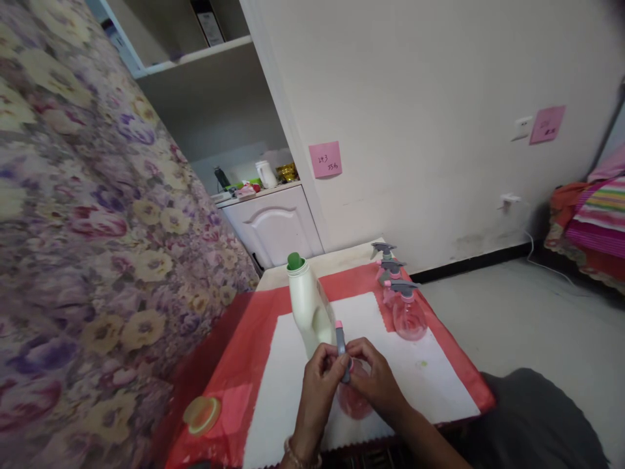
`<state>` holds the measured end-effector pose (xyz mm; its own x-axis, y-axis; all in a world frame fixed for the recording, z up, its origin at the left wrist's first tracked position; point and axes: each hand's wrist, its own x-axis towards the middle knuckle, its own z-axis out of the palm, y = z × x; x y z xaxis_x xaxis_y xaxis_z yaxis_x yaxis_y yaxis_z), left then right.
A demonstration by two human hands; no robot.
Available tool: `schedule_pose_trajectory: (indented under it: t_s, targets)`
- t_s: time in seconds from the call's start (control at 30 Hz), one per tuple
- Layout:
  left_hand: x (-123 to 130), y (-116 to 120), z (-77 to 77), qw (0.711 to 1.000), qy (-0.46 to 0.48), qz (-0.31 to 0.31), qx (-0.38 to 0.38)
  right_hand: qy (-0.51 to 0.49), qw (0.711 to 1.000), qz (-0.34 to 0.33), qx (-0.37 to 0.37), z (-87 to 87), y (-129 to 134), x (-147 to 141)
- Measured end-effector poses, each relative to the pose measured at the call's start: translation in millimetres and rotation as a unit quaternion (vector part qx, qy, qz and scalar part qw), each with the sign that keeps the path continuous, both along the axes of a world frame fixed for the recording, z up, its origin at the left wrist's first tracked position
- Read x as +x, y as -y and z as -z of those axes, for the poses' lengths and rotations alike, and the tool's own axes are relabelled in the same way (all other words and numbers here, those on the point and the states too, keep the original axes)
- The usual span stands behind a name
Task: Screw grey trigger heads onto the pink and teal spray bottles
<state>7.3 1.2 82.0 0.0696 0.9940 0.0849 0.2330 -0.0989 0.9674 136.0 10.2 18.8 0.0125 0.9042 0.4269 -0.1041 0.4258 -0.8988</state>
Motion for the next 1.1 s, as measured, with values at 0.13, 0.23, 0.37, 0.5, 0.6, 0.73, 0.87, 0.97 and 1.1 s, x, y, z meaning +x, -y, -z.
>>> schedule_pose_trajectory:
  t_s: [0.13,0.23,0.37,0.5,0.6,0.73,0.87,0.97,1.1]
  targets:
    - [0,0,0.8,1.0,0.002,0.002,0.005,-0.002,0.998,-0.055,0.009,-4.0,2,1]
    - [0,0,1.6,1.0,0.007,0.006,0.0,0.006,0.995,-0.096,0.013,-8.9,2,5]
    - [0,0,1.8,1.0,0.004,0.002,-0.002,-0.014,1.0,-0.013,-0.013,-4.1,1,0]
    - [0,-1,2.3,1.0,0.0,-0.002,0.003,-0.018,0.998,-0.065,0.002,-1.8,0,1]
    - [-1,-2,3.5,1.0,-0.001,0.006,0.002,-0.001,0.995,-0.101,0.022,-5.7,-1,9]
    - [-1,-2,5.2,1.0,-0.002,0.005,0.0,0.001,0.999,-0.052,-0.001,-5.9,-1,9]
    - [-2,-2,5.7,1.0,-0.007,-0.002,-0.001,-0.006,0.998,-0.054,-0.018,-2.3,-1,4]
    - [-1,-2,6.0,1.0,-0.005,-0.004,0.001,0.002,0.997,-0.077,0.002,-2.3,-1,5]
    - [-1,-2,6.5,1.0,-0.001,-0.003,0.0,0.02,0.997,-0.071,0.009,-1.1,-2,6]
